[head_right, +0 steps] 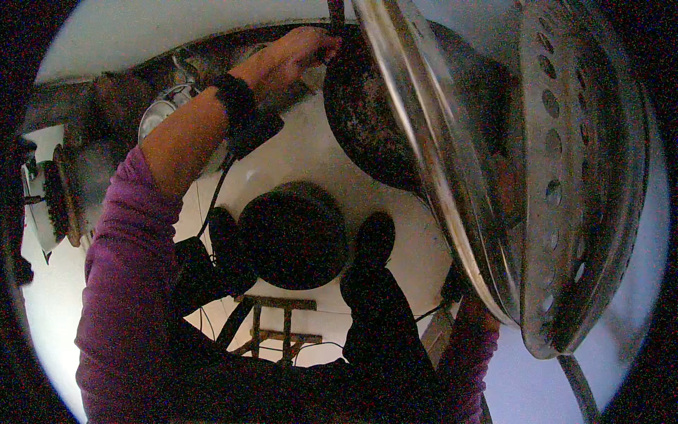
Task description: The person wipes various kitchen utensils and cookware with a cloth, including a metal pot, a wire strainer, a glass lid, a steamer tray, a knife, and a wok. The person handles each item individually, wiping surfaces and placing them back on a metal rack or floor.
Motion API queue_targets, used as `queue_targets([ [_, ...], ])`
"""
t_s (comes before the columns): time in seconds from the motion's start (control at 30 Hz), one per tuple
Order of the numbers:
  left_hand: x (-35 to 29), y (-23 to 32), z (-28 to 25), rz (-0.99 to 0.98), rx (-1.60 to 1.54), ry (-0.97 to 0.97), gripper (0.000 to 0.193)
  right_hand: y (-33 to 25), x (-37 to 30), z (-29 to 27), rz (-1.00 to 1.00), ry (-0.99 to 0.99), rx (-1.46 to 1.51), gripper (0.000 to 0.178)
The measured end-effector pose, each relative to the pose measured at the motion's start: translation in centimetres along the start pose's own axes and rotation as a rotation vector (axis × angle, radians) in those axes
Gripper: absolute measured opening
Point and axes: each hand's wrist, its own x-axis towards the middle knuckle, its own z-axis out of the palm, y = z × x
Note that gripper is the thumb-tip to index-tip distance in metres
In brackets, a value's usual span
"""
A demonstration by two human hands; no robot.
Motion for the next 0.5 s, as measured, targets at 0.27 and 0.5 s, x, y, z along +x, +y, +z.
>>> queue_targets([
  [0.27, 2.0, -1.3, 1.5, -0.163, -0.039, 0.073, 0.017, 1.1, 1.8, -0.9, -0.149, 0.358, -0.344, 0.029],
  [0.5, -1.7, -0.5, 0.9, -0.108, -0.132, 0.027, 0.017, 2.4, 0.9, -4.1, -0.657, 0.128, -1.256, 0.031],
])
